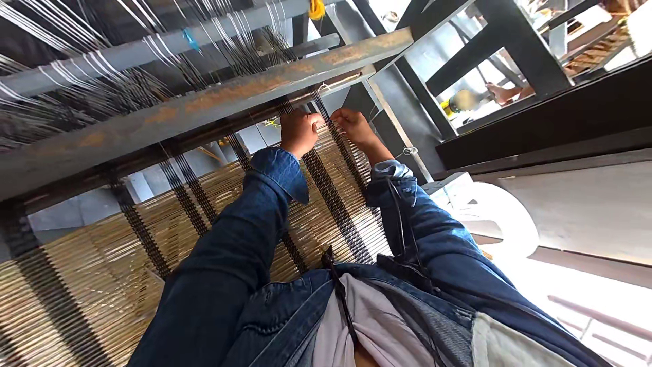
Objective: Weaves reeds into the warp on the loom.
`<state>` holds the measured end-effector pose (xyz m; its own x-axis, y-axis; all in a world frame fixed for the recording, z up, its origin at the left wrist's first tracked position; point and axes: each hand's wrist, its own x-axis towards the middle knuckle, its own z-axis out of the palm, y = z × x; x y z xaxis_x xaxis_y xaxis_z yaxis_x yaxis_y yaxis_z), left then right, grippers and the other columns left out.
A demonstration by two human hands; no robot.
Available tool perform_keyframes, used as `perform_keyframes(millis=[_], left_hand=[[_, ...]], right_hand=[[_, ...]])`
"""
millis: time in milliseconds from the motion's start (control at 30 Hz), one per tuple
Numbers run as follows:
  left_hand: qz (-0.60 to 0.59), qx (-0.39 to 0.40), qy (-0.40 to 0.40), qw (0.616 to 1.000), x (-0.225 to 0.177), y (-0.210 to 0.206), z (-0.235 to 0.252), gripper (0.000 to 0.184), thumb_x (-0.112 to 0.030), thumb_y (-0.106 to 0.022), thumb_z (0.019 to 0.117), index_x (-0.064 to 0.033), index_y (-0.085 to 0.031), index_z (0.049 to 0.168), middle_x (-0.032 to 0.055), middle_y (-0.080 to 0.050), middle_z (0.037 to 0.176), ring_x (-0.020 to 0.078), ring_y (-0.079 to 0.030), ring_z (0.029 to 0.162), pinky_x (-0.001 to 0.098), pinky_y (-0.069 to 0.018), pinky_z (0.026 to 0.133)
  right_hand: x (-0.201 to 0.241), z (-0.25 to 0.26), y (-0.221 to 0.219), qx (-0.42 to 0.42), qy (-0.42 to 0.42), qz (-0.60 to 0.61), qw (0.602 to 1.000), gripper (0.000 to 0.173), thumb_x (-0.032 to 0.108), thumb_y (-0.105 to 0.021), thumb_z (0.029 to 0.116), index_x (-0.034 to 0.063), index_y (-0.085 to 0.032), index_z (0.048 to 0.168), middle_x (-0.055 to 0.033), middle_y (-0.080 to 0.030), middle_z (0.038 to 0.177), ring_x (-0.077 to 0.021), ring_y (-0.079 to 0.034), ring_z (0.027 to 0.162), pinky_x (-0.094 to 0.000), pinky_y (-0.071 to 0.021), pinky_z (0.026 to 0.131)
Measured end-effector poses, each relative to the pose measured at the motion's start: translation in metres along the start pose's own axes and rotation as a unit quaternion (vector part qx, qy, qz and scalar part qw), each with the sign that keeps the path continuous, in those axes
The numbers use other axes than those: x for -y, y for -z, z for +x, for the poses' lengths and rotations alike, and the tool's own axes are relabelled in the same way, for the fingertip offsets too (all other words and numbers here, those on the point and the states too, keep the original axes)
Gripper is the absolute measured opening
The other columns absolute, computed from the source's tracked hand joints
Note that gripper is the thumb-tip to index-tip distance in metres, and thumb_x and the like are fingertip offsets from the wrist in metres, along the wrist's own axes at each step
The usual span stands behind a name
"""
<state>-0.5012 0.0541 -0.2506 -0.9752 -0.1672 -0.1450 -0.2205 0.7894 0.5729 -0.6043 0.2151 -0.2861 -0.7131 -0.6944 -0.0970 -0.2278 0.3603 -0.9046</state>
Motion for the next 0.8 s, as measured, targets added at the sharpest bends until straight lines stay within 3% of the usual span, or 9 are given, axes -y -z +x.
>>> perform_keyframes(millis=[133, 200, 267, 367, 433, 500, 567, 667, 800], left_hand=[[-0.020, -0.013, -0.059, 0.998, 0.004, 0.007, -0.014, 0.031, -0.011, -0.051, 0.1048, -0.0088, -0.073, 0.127, 0.0200, -0.066, 0.133, 0.0396, -0.055, 0.131, 0.0623, -0.0328, 0.111], [-0.053, -0.114, -0.131, 0.983, 0.005, 0.019, -0.045, 0.028, -0.012, -0.055, 0.1035, -0.0055, -0.073, 0.123, 0.0214, -0.061, 0.138, 0.0400, -0.053, 0.134, 0.0596, -0.0366, 0.114], [-0.032, -0.275, -0.197, 0.940, 0.016, 0.044, -0.090, 0.028, -0.016, -0.053, 0.1041, -0.0034, -0.074, 0.119, 0.0211, -0.066, 0.130, 0.0381, -0.059, 0.126, 0.0548, -0.0420, 0.110], [0.093, -0.405, -0.123, 0.901, 0.070, 0.109, -0.165, 0.035, -0.026, -0.050, 0.1068, -0.0047, -0.068, 0.130, 0.0247, -0.064, 0.130, 0.0461, -0.052, 0.130, 0.0610, -0.0333, 0.112], [0.146, -0.377, 0.023, 0.914, 0.118, 0.149, -0.205, 0.049, -0.039, -0.045, 0.1085, -0.0077, -0.057, 0.143, 0.0276, -0.055, 0.143, 0.0538, -0.037, 0.142, 0.0714, -0.0232, 0.115], [0.158, -0.324, 0.135, 0.923, 0.161, 0.174, -0.235, 0.061, -0.048, -0.038, 0.1088, -0.0057, -0.049, 0.150, 0.0330, -0.050, 0.147, 0.0591, -0.032, 0.143, 0.0773, -0.0177, 0.113], [0.152, -0.288, 0.162, 0.931, 0.180, 0.190, -0.257, 0.060, -0.044, -0.033, 0.1106, 0.0007, -0.052, 0.145, 0.0358, -0.050, 0.144, 0.0605, -0.036, 0.140, 0.0767, -0.0181, 0.113], [0.106, -0.255, 0.196, 0.941, 0.161, 0.208, -0.256, 0.062, -0.038, -0.028, 0.1130, 0.0134, -0.057, 0.131, 0.0414, -0.053, 0.135, 0.0584, -0.043, 0.136, 0.0703, -0.0264, 0.115], [0.072, -0.274, 0.220, 0.934, 0.167, 0.192, -0.251, 0.058, -0.034, -0.031, 0.1127, 0.0165, -0.059, 0.119, 0.0399, -0.056, 0.130, 0.0542, -0.050, 0.131, 0.0674, -0.0337, 0.111]], right_hand=[[0.018, -0.006, 0.007, -0.025, 0.016, -0.117, 0.993, 0.027, 0.002, -0.049, 0.1035, -0.0029, -0.070, 0.119, -0.0241, -0.065, 0.123, -0.0320, -0.064, 0.115, -0.0460, -0.0505, 0.101], [0.039, -0.011, 0.013, -0.075, 0.050, -0.172, 0.981, 0.025, 0.003, -0.054, 0.1004, -0.0013, -0.072, 0.117, -0.0243, -0.065, 0.124, -0.0347, -0.065, 0.115, -0.0480, -0.0532, 0.100], [0.066, -0.013, 0.020, -0.115, 0.110, -0.189, 0.969, 0.025, 0.006, -0.053, 0.1008, -0.0039, -0.070, 0.117, -0.0240, -0.067, 0.121, -0.0326, -0.067, 0.109, -0.0452, -0.0550, 0.096], [0.118, -0.010, 0.022, -0.120, 0.205, -0.189, 0.953, 0.026, 0.007, -0.053, 0.1015, -0.0046, -0.071, 0.117, -0.0227, -0.068, 0.117, -0.0304, -0.067, 0.109, -0.0426, -0.0539, 0.098], [0.145, 0.003, 0.010, -0.098, 0.266, -0.196, 0.939, 0.027, 0.012, -0.055, 0.1027, -0.0023, -0.073, 0.117, -0.0212, -0.069, 0.117, -0.0324, -0.065, 0.113, -0.0453, -0.0507, 0.102], [0.165, 0.022, -0.010, -0.053, 0.274, -0.229, 0.933, 0.032, 0.023, -0.055, 0.1048, 0.0033, -0.073, 0.123, -0.0185, -0.068, 0.125, -0.0342, -0.060, 0.122, -0.0520, -0.0453, 0.107], [0.171, 0.039, -0.033, -0.012, 0.244, -0.278, 0.929, 0.039, 0.035, -0.051, 0.1066, 0.0084, -0.072, 0.126, -0.0157, -0.066, 0.132, -0.0350, -0.057, 0.130, -0.0587, -0.0400, 0.111], [0.158, 0.045, -0.059, -0.007, 0.175, -0.339, 0.925, 0.047, 0.042, -0.047, 0.1074, 0.0081, -0.069, 0.131, -0.0173, -0.065, 0.135, -0.0372, -0.055, 0.134, -0.0620, -0.0269, 0.119], [0.148, 0.018, -0.070, -0.043, 0.138, -0.359, 0.922, 0.051, 0.044, -0.048, 0.1067, 0.0015, -0.070, 0.122, -0.0217, -0.066, 0.129, -0.0399, -0.054, 0.131, -0.0624, -0.0263, 0.118]])
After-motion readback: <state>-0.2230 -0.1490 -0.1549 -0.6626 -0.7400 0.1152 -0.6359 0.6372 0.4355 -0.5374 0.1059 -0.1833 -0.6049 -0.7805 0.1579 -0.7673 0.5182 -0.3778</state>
